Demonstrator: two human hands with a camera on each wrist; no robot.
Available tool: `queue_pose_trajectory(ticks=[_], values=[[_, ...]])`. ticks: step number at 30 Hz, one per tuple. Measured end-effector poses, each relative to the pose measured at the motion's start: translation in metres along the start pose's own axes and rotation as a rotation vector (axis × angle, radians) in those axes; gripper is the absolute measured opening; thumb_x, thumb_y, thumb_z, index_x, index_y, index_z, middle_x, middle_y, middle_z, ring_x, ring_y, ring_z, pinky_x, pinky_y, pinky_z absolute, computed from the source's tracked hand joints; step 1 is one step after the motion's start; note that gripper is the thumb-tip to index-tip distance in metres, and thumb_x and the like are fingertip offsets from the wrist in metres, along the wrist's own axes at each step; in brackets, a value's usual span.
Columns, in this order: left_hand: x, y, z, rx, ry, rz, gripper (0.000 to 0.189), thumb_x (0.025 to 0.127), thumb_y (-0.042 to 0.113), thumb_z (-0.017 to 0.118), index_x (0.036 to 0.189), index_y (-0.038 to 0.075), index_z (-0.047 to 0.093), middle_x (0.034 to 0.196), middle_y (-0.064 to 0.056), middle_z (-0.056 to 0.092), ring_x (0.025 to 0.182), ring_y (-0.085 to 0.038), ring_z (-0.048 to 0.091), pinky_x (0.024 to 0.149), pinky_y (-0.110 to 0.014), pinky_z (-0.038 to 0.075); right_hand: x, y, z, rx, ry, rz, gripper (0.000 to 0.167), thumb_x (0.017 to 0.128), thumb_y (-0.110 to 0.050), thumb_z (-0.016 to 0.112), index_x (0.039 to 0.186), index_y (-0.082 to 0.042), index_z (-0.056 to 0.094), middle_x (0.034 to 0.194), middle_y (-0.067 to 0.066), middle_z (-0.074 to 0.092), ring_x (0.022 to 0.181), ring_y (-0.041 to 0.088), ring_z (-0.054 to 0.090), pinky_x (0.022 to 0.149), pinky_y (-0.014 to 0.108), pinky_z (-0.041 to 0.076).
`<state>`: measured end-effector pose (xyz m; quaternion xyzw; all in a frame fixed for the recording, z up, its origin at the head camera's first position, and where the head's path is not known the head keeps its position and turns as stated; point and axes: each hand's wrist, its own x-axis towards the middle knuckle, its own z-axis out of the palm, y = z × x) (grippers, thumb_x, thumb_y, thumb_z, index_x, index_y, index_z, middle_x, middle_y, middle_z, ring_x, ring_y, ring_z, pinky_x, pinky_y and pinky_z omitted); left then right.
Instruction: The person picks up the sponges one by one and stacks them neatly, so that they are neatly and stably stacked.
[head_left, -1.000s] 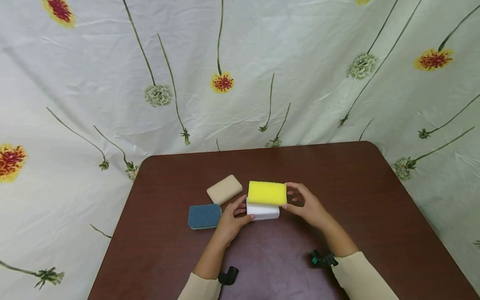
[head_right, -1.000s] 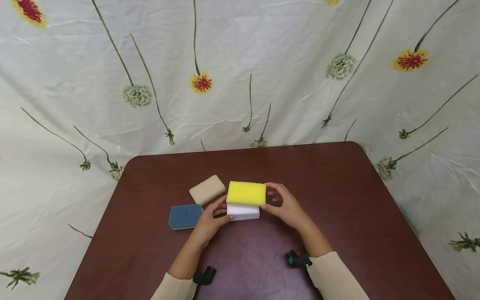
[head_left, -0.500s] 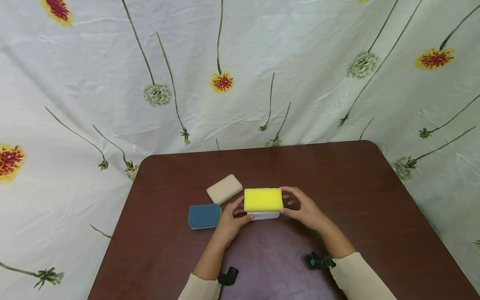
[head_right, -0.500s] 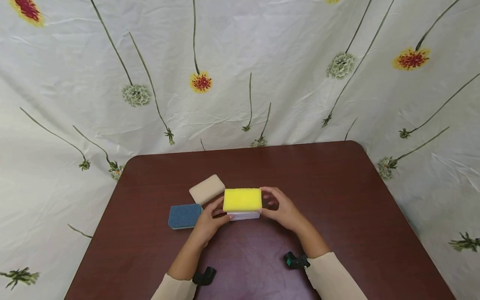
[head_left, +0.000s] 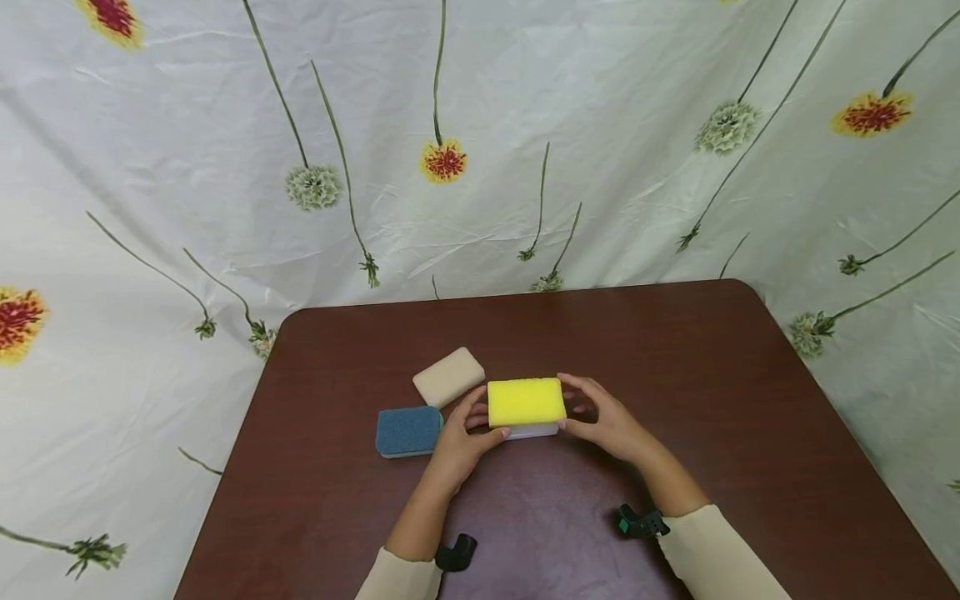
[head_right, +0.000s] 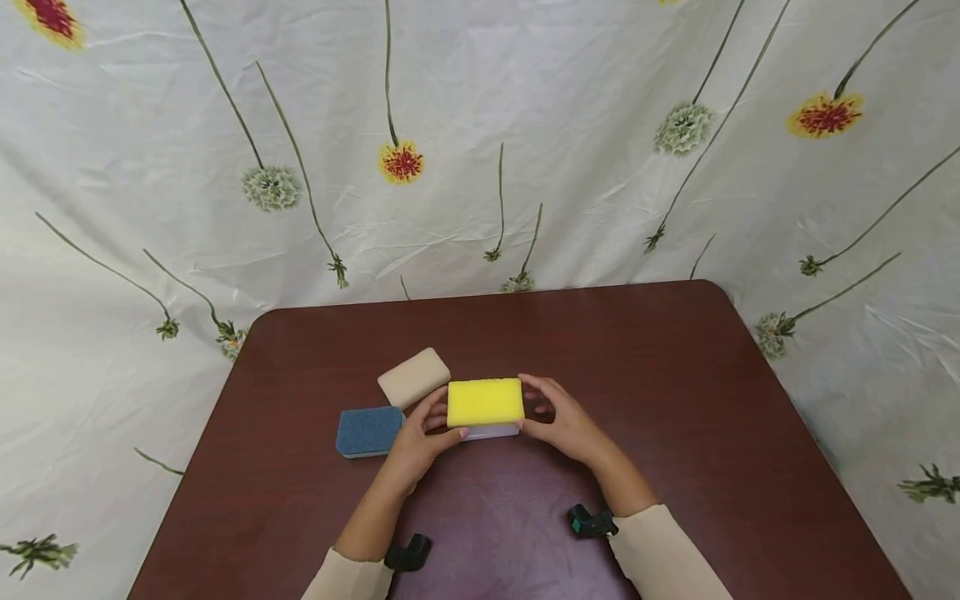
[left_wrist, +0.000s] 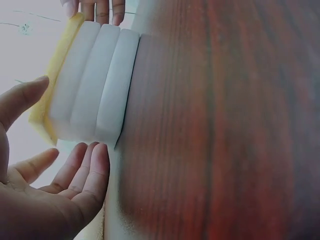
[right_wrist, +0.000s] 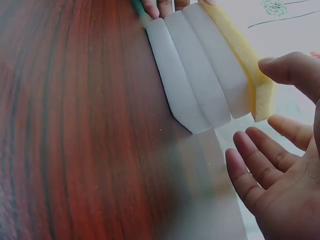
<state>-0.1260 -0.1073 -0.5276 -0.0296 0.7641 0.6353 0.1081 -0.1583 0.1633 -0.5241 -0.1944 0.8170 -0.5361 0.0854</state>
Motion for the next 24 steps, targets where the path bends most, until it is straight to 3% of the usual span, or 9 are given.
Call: queue_pose_trajectory(ticks=[8, 14, 24], values=[[-0.0002, 0.0017, 0.0004, 0.022, 0.017, 0.040, 0.085, 0.088, 0.029, 0.080, 0.159, 0.028, 0.033, 0.138, -0.010, 0.052, 0.127, -0.028, 0.055, 0.092, -0.036, 0.054, -0.0004, -0.0003, 0.0041, 0.034, 0.011, -0.014, 0.074, 0.090, -0.017, 0.078, 0.154, -0.020, 0.042, 0.149, 0.012, 0.048, 0.130, 0.034, 0.054, 0.101, 0.054, 0.049], [-0.0008, 0.0028, 0.0013, 0.022, 0.026, 0.049, 0.074, 0.091, 0.028, 0.077, 0.155, 0.031, 0.040, 0.136, -0.012, 0.053, 0.125, -0.029, 0.055, 0.089, -0.033, 0.055, -0.0009, -0.0016, 0.0068, 0.023, 0.012, 0.006, 0.070, 0.092, -0.020, 0.076, 0.153, -0.016, 0.042, 0.150, 0.012, 0.048, 0.126, 0.034, 0.056, 0.103, 0.056, 0.048], [-0.0024, 0.0053, 0.0023, 0.005, 0.039, 0.047, 0.074, 0.091, 0.025, 0.077, 0.156, 0.026, 0.041, 0.137, -0.014, 0.053, 0.126, -0.030, 0.055, 0.089, -0.037, 0.055, -0.0012, -0.0062, 0.0079, 0.033, 0.007, 0.024, 0.070, 0.093, -0.021, 0.075, 0.154, -0.015, 0.041, 0.145, 0.014, 0.053, 0.125, 0.035, 0.057, 0.103, 0.055, 0.047]])
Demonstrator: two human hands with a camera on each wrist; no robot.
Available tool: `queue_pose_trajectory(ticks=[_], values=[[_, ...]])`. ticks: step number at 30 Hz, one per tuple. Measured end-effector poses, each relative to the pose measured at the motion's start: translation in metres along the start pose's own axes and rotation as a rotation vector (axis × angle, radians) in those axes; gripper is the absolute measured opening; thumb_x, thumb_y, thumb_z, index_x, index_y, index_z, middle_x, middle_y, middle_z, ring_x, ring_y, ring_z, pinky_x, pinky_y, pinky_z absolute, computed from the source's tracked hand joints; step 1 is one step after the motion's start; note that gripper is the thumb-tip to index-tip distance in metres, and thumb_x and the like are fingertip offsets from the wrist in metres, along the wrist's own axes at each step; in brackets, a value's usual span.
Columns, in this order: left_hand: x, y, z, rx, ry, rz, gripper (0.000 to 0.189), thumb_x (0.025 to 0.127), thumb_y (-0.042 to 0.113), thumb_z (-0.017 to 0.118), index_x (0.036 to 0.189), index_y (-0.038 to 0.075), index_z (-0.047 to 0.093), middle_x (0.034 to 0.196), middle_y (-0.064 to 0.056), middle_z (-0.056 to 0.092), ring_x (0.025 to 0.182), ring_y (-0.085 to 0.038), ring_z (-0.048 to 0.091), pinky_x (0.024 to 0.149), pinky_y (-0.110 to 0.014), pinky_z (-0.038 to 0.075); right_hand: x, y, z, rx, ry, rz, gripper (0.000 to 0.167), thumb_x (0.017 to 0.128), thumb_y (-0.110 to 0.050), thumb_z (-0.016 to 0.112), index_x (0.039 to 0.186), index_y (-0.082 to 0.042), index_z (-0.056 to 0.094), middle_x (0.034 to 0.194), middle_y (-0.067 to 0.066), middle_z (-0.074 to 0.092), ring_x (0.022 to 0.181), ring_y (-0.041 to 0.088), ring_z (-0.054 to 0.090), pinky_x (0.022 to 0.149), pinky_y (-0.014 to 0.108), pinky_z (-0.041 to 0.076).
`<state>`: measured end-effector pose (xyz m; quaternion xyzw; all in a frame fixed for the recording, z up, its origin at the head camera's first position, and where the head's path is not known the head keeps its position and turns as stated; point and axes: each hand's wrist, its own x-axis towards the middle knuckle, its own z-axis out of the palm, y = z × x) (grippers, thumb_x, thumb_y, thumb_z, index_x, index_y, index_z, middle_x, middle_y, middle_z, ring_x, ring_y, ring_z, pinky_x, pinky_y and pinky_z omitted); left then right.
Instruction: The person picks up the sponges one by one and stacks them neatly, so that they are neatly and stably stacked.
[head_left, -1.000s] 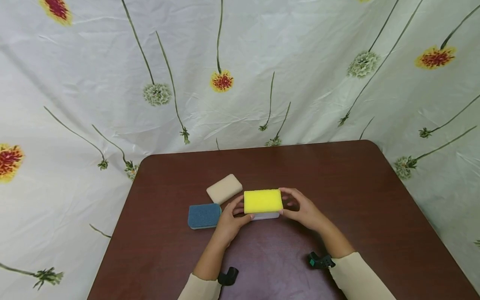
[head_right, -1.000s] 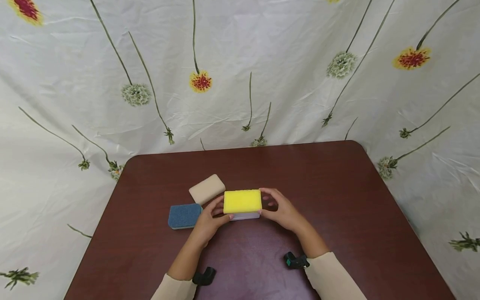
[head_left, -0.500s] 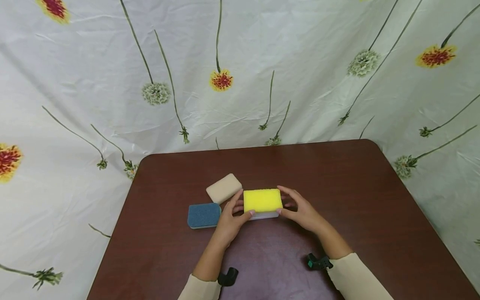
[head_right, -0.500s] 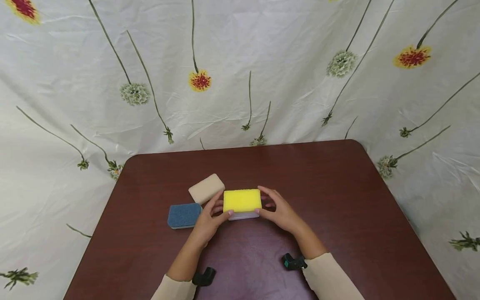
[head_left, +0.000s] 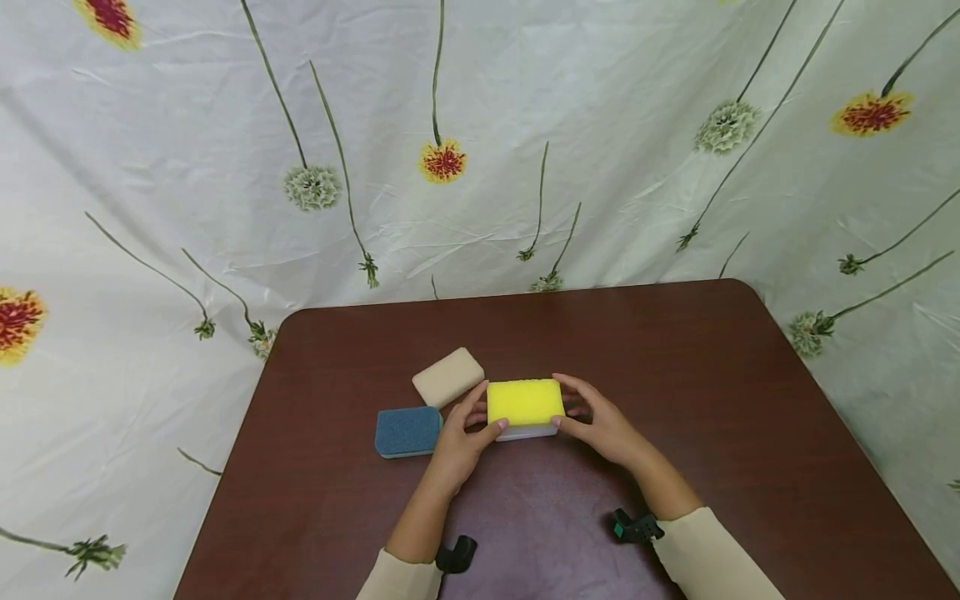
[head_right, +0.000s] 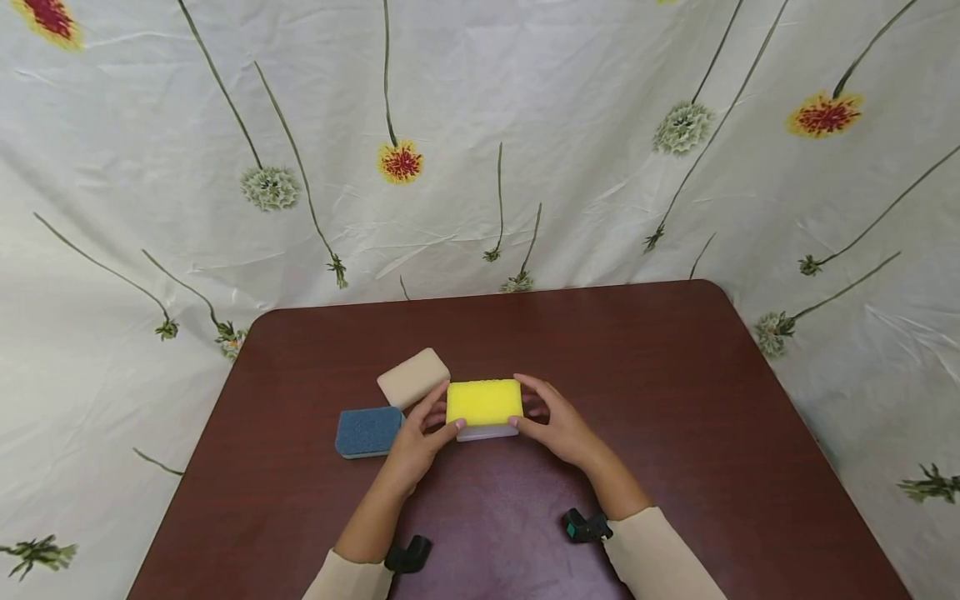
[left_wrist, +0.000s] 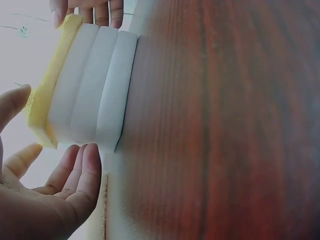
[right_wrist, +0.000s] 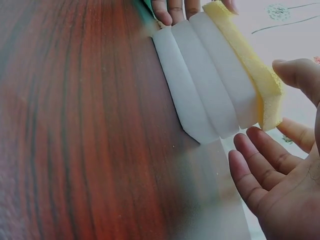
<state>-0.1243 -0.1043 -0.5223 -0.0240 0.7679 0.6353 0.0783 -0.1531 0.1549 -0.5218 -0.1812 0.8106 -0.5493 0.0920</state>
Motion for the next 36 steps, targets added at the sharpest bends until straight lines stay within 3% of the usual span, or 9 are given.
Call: queue_pose_trajectory(ticks=[5, 10, 16, 26, 31, 36], values=[[-0.001, 0.002, -0.002, 0.017, 0.014, 0.008, 0.078, 0.090, 0.027, 0.078, 0.157, 0.023, 0.038, 0.136, -0.014, 0.053, 0.126, -0.030, 0.056, 0.089, -0.035, 0.055, 0.001, 0.000, 0.000, 0.001, 0.002, -0.001, 0.070, 0.092, -0.021, 0.075, 0.154, -0.015, 0.041, 0.143, 0.015, 0.055, 0.125, 0.035, 0.058, 0.103, 0.056, 0.047], [-0.006, 0.008, -0.007, 0.034, 0.051, -0.002, 0.077, 0.089, 0.029, 0.078, 0.156, 0.020, 0.040, 0.137, -0.011, 0.053, 0.129, -0.029, 0.054, 0.096, -0.040, 0.051, 0.001, 0.002, 0.000, 0.012, 0.001, 0.000, 0.071, 0.092, -0.021, 0.075, 0.154, -0.014, 0.040, 0.142, 0.016, 0.055, 0.126, 0.036, 0.058, 0.104, 0.056, 0.046], [-0.011, 0.017, -0.018, 0.035, 0.074, -0.001, 0.070, 0.091, 0.030, 0.077, 0.152, 0.019, 0.045, 0.136, -0.008, 0.057, 0.127, -0.026, 0.055, 0.101, -0.041, 0.048, 0.000, 0.002, 0.001, 0.021, 0.009, 0.001, 0.071, 0.092, -0.020, 0.076, 0.154, -0.021, 0.040, 0.141, 0.016, 0.055, 0.125, 0.035, 0.058, 0.104, 0.057, 0.046], [-0.022, 0.023, -0.049, 0.089, 0.107, -0.030, 0.070, 0.090, 0.032, 0.077, 0.152, 0.023, 0.045, 0.125, -0.008, 0.060, 0.113, -0.020, 0.058, 0.097, -0.035, 0.047, -0.002, 0.004, 0.005, 0.032, 0.004, 0.014, 0.076, 0.090, -0.020, 0.078, 0.155, -0.020, 0.038, 0.143, 0.014, 0.054, 0.127, 0.033, 0.057, 0.105, 0.050, 0.048], [-0.025, 0.025, -0.067, 0.115, 0.119, -0.044, 0.071, 0.092, 0.033, 0.075, 0.154, 0.023, 0.041, 0.130, -0.010, 0.058, 0.115, -0.021, 0.056, 0.096, -0.034, 0.047, -0.002, 0.007, 0.004, 0.022, 0.005, 0.007, 0.075, 0.090, -0.024, 0.078, 0.154, -0.027, 0.039, 0.143, 0.011, 0.054, 0.126, 0.030, 0.057, 0.103, 0.037, 0.050], [-0.027, 0.026, -0.083, 0.127, 0.163, -0.059, 0.065, 0.093, 0.031, 0.074, 0.151, 0.028, 0.044, 0.130, -0.008, 0.058, 0.116, -0.020, 0.056, 0.088, -0.031, 0.048, -0.002, 0.008, 0.003, 0.022, 0.009, 0.009, 0.075, 0.090, -0.024, 0.078, 0.154, -0.030, 0.039, 0.143, 0.009, 0.054, 0.127, 0.029, 0.057, 0.102, 0.033, 0.050]])
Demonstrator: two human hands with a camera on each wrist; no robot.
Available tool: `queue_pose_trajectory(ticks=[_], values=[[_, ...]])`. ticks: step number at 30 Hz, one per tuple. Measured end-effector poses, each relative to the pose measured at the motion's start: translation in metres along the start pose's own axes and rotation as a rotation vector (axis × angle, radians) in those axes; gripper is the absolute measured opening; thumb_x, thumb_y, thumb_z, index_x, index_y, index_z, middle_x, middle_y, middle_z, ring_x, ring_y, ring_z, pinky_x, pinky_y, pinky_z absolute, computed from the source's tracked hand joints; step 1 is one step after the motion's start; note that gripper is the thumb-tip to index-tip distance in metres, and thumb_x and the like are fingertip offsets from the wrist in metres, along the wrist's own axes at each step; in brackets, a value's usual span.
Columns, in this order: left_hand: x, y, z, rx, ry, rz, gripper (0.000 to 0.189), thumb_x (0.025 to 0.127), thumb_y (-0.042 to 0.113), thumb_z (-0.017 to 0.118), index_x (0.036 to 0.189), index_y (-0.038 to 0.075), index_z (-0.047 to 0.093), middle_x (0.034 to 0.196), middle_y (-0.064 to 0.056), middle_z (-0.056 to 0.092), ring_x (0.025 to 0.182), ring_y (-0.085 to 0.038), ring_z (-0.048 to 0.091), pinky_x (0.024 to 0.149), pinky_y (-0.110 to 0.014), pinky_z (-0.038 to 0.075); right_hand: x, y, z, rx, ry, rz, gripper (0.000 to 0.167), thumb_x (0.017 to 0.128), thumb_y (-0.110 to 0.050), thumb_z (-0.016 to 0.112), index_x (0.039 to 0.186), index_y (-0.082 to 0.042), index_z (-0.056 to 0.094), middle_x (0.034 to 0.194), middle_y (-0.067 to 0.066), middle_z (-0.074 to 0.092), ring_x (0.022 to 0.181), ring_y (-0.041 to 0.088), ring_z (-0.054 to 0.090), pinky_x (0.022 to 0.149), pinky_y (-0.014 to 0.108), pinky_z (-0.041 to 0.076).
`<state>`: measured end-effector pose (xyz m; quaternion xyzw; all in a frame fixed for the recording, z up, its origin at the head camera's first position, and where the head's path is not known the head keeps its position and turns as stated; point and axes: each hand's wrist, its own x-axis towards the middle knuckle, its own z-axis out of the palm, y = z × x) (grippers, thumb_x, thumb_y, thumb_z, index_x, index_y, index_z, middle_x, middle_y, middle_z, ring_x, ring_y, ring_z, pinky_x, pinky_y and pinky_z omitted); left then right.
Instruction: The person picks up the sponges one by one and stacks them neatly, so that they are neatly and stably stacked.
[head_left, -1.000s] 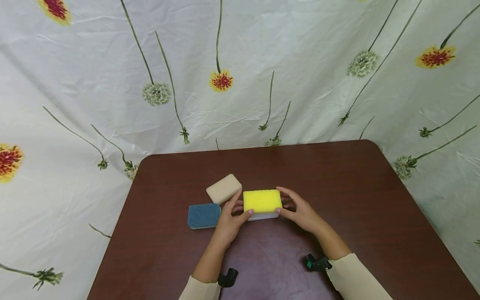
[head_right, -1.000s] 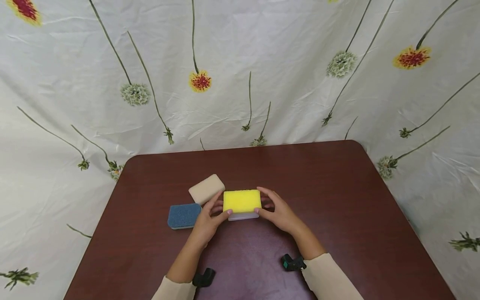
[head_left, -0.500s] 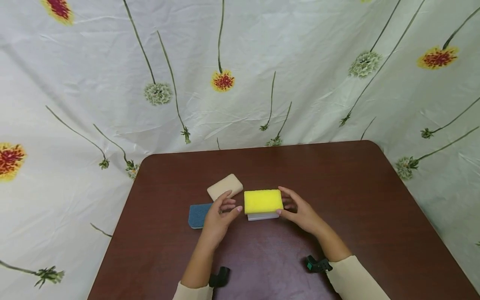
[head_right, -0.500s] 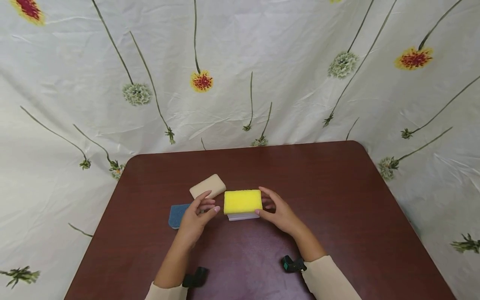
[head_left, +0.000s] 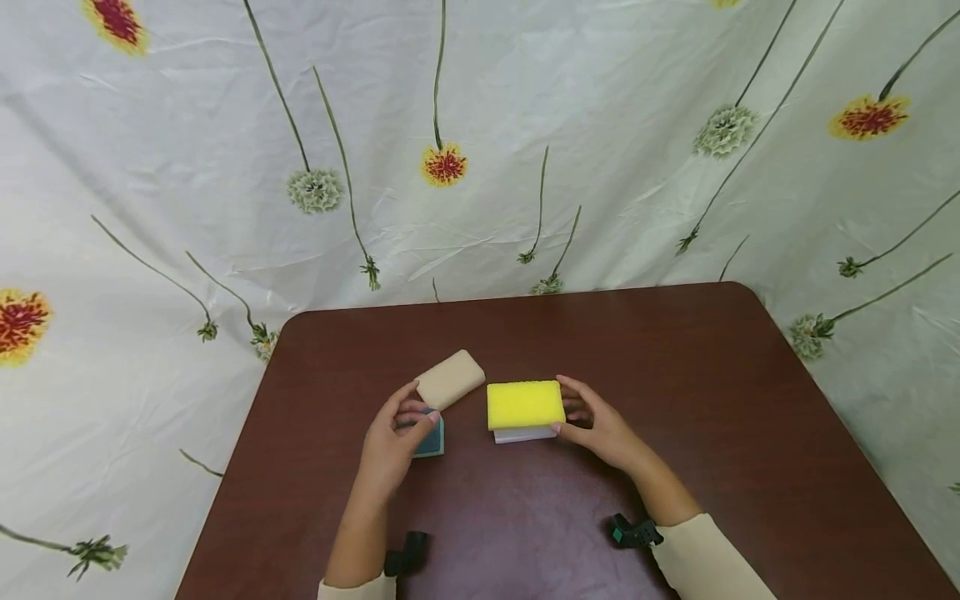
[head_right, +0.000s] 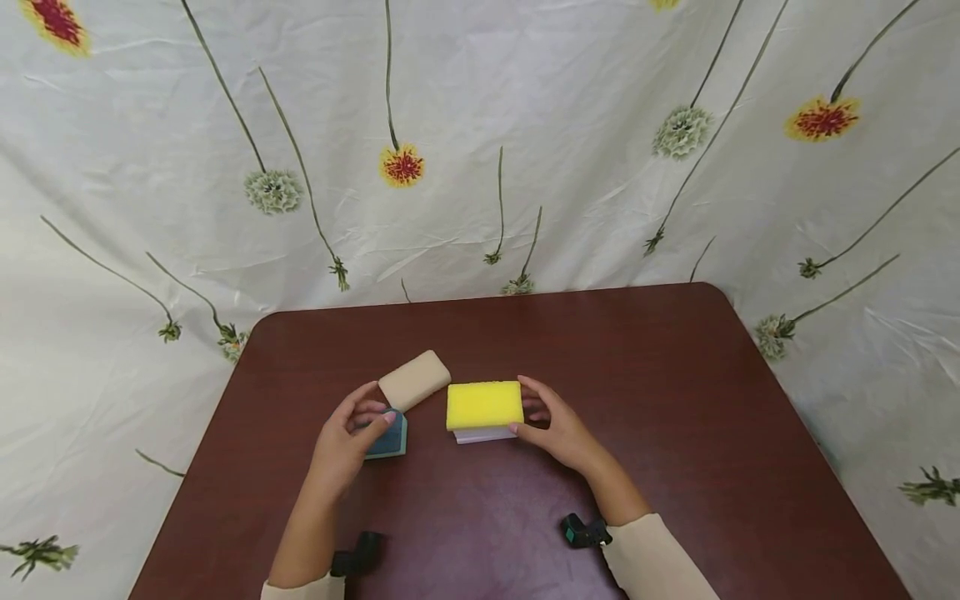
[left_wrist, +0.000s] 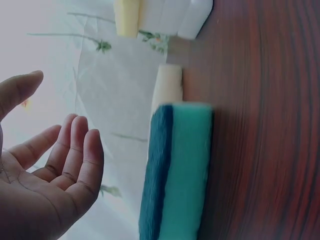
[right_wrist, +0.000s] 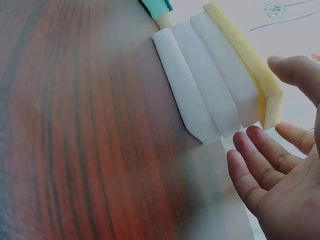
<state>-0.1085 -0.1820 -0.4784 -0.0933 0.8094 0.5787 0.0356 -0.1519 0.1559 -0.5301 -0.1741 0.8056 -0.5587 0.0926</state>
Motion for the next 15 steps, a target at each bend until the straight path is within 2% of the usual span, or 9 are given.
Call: queue_pose_trajectory(ticks=[5, 12, 15], values=[[0.002, -0.005, -0.012, 0.016, 0.028, -0.012, 0.064, 0.092, 0.036, 0.075, 0.149, 0.030, 0.045, 0.130, -0.008, 0.059, 0.115, -0.019, 0.055, 0.088, -0.032, 0.046, 0.000, 0.000, 0.000, -0.004, 0.000, -0.004, 0.076, 0.090, -0.023, 0.078, 0.155, -0.026, 0.038, 0.143, 0.011, 0.054, 0.126, 0.030, 0.057, 0.103, 0.038, 0.050], [0.000, -0.016, -0.028, 0.054, 0.054, -0.044, 0.067, 0.092, 0.044, 0.073, 0.151, 0.036, 0.042, 0.128, -0.004, 0.060, 0.115, -0.016, 0.054, 0.087, -0.032, 0.044, 0.001, 0.003, 0.001, 0.003, -0.006, -0.018, 0.076, 0.091, -0.022, 0.077, 0.155, -0.024, 0.037, 0.144, 0.014, 0.053, 0.126, 0.033, 0.056, 0.104, 0.052, 0.047], [0.000, -0.020, -0.033, 0.064, 0.057, -0.060, 0.071, 0.091, 0.046, 0.073, 0.153, 0.037, 0.039, 0.128, -0.004, 0.059, 0.113, -0.015, 0.053, 0.086, -0.031, 0.044, 0.001, 0.003, 0.001, 0.001, -0.004, -0.016, 0.076, 0.091, -0.022, 0.077, 0.155, -0.023, 0.036, 0.144, 0.014, 0.052, 0.125, 0.033, 0.056, 0.104, 0.053, 0.047]])
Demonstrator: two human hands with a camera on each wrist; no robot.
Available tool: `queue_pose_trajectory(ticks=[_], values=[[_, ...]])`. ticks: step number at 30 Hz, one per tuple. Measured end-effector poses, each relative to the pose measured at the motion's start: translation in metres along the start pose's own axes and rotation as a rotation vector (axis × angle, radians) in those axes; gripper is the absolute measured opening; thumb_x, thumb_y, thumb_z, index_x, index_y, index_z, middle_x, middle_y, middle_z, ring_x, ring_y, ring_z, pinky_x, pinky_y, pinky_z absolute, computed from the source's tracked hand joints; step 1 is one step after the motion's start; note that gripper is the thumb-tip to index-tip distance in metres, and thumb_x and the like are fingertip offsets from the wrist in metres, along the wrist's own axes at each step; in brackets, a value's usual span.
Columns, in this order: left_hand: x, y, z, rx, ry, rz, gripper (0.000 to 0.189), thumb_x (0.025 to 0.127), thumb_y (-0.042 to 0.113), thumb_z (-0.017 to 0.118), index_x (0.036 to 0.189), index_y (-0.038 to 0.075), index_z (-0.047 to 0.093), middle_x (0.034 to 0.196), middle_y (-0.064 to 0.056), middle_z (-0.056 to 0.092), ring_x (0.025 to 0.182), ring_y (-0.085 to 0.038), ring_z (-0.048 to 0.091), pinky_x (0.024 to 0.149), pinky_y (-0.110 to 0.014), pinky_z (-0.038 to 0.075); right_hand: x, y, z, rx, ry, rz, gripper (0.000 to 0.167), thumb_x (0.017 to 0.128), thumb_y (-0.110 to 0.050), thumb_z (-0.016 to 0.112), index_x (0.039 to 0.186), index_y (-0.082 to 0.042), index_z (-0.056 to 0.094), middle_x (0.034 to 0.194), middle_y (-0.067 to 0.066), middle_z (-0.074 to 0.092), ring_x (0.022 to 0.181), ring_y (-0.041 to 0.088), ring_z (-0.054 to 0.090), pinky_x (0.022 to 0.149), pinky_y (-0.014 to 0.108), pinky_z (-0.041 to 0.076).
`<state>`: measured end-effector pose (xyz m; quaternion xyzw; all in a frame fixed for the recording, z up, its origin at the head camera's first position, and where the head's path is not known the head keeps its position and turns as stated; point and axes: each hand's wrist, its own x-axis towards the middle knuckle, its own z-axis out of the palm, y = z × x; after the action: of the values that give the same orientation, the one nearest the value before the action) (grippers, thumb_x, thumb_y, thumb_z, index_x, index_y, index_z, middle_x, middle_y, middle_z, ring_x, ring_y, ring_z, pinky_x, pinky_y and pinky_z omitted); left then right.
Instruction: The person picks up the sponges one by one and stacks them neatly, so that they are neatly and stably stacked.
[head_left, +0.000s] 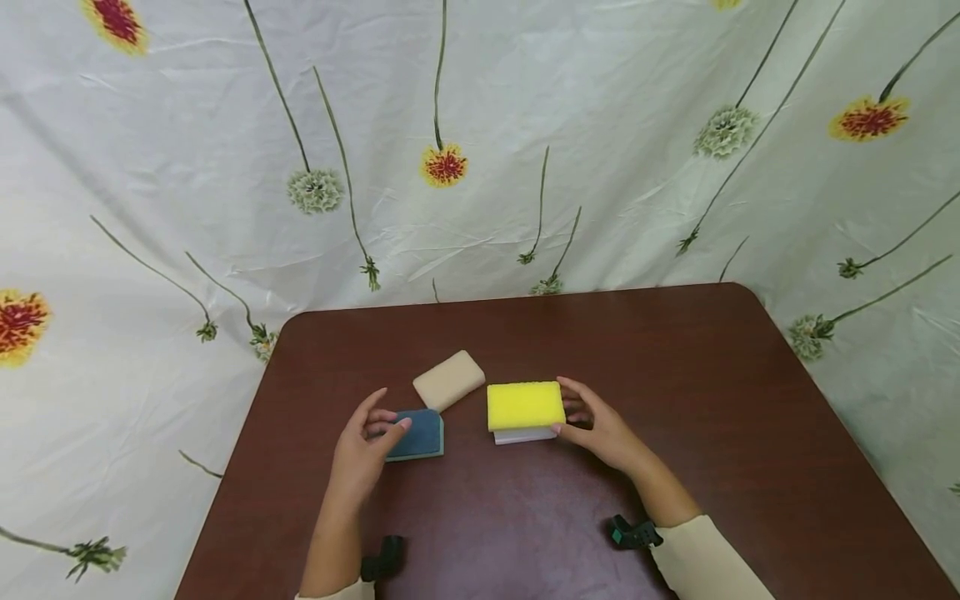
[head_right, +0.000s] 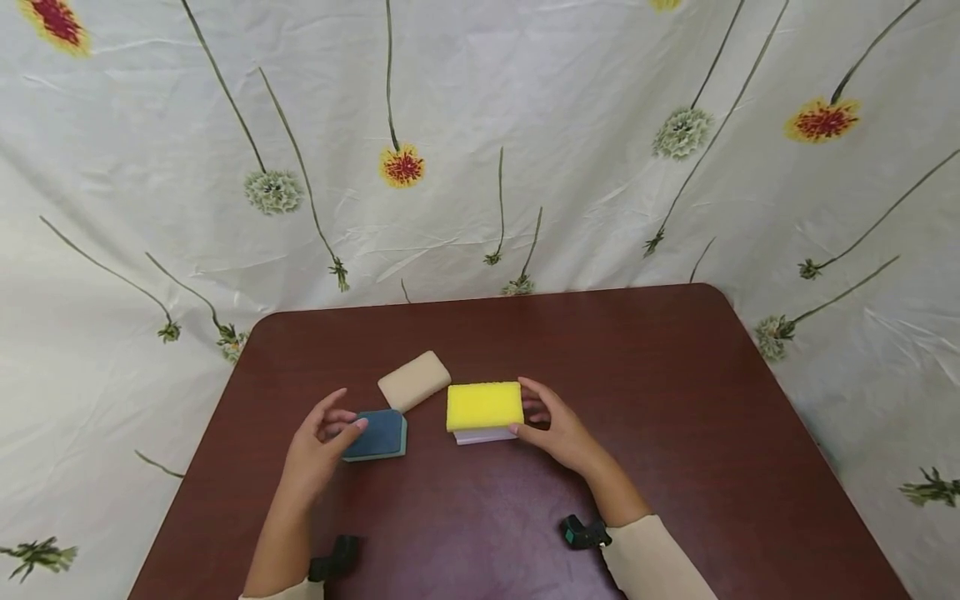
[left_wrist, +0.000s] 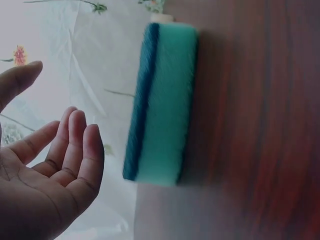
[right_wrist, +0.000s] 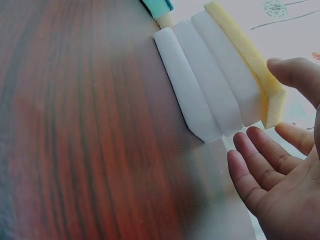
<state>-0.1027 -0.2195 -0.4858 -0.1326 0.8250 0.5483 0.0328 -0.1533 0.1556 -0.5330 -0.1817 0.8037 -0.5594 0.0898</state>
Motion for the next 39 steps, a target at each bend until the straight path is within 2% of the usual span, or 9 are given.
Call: queue_pose_trajectory(ticks=[7, 11, 18, 22, 29, 39], values=[[0.000, -0.011, -0.008, 0.022, 0.003, -0.020, 0.077, 0.090, 0.048, 0.074, 0.155, 0.031, 0.037, 0.114, -0.004, 0.054, 0.097, -0.016, 0.052, 0.074, -0.027, 0.045, -0.001, -0.003, -0.001, -0.008, 0.002, 0.014, 0.076, 0.091, -0.024, 0.077, 0.155, -0.023, 0.037, 0.144, 0.012, 0.053, 0.126, 0.030, 0.057, 0.103, 0.041, 0.050], [0.000, -0.016, -0.011, 0.063, 0.000, -0.034, 0.080, 0.090, 0.043, 0.076, 0.157, 0.028, 0.035, 0.110, -0.005, 0.052, 0.091, -0.016, 0.053, 0.073, -0.027, 0.045, -0.001, -0.003, -0.001, -0.009, 0.004, 0.011, 0.075, 0.091, -0.023, 0.077, 0.155, -0.025, 0.037, 0.143, 0.011, 0.053, 0.126, 0.030, 0.057, 0.103, 0.041, 0.050], [0.002, -0.026, -0.020, 0.116, -0.047, -0.056, 0.089, 0.088, 0.033, 0.080, 0.160, 0.022, 0.029, 0.113, -0.010, 0.046, 0.094, -0.020, 0.044, 0.077, -0.029, 0.042, 0.000, -0.002, -0.001, 0.005, 0.000, 0.010, 0.076, 0.091, -0.022, 0.077, 0.155, -0.020, 0.037, 0.144, 0.014, 0.053, 0.127, 0.033, 0.056, 0.105, 0.054, 0.046], [0.003, -0.033, -0.023, 0.121, -0.083, -0.073, 0.095, 0.087, 0.032, 0.081, 0.162, 0.021, 0.023, 0.122, -0.014, 0.046, 0.102, -0.023, 0.044, 0.081, -0.031, 0.042, 0.000, -0.002, 0.000, 0.012, -0.001, 0.013, 0.077, 0.091, -0.020, 0.077, 0.156, -0.015, 0.036, 0.144, 0.014, 0.052, 0.128, 0.034, 0.055, 0.106, 0.055, 0.046], [0.007, -0.041, -0.022, 0.087, -0.185, -0.102, 0.101, 0.088, 0.027, 0.080, 0.164, 0.020, 0.014, 0.137, -0.019, 0.040, 0.119, -0.032, 0.043, 0.088, -0.036, 0.044, 0.000, -0.001, 0.000, 0.004, 0.002, 0.015, 0.077, 0.091, -0.020, 0.077, 0.156, -0.013, 0.036, 0.144, 0.014, 0.053, 0.128, 0.033, 0.055, 0.105, 0.053, 0.046], [0.010, -0.044, -0.021, 0.128, -0.189, -0.095, 0.097, 0.086, 0.015, 0.081, 0.163, 0.020, 0.021, 0.123, -0.016, 0.044, 0.107, -0.027, 0.043, 0.084, -0.034, 0.041, 0.000, -0.001, 0.000, 0.004, 0.004, 0.008, 0.077, 0.091, -0.020, 0.077, 0.156, -0.014, 0.037, 0.144, 0.015, 0.053, 0.128, 0.034, 0.055, 0.104, 0.052, 0.047]])
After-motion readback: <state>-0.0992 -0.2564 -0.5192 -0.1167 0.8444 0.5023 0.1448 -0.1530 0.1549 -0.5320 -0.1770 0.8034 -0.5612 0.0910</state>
